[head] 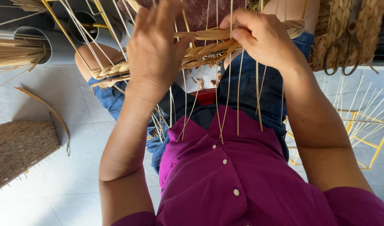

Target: The person sits on the floor weaving a braided rim onto a basket frame, twisting and interlacing palm-leaf strips around the spokes. They cut a strip with scissors, continue braiding the rim, and use pliers to grip and tighten a strip before resuming weaving.

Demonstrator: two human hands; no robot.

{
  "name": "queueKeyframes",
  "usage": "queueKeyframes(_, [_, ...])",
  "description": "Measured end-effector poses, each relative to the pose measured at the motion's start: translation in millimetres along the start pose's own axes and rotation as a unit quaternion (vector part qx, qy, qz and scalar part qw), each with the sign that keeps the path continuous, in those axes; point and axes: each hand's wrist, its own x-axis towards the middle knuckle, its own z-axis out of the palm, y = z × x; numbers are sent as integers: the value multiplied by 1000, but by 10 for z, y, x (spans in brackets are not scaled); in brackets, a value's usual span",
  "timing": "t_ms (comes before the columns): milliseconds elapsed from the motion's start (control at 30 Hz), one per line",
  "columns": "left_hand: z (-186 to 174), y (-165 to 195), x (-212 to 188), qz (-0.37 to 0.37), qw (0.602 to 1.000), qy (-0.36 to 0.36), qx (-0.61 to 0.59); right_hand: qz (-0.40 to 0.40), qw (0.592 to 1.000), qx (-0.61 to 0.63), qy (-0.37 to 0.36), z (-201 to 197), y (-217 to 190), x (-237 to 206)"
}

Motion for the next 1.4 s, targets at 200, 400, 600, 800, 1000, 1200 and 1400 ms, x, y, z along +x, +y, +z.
queueKeyframes(200, [163, -22, -273, -49, 990, -116, 69, -56, 990, 99, 79, 102, 66, -10])
queueKeyframes(400, [-29, 13, -285, -43, 982, -127, 133, -51, 993, 40, 101, 184, 127, -10])
queueKeyframes(600, [355, 397, -186, 16, 995, -94, 18, 10, 994, 90, 64, 20, -82, 16])
queueKeyframes(800, [609, 336, -169, -42, 974, -217, 46, 24, 984, 108, 138, -140, -204, -114])
queueKeyframes(1000, [-159, 25, -94, -6, 981, -188, -49, -148, 988, 19, 44, -21, -172, -146])
queueKeyframes(1200, [-1033, 50, 47, 39, 981, -185, -36, -159, 987, -3, 10, -13, -154, -67])
queueKeyframes(1400, [-1430, 197, 1, 41, 996, -68, 42, -91, 996, 6, 10, 42, -140, -29])
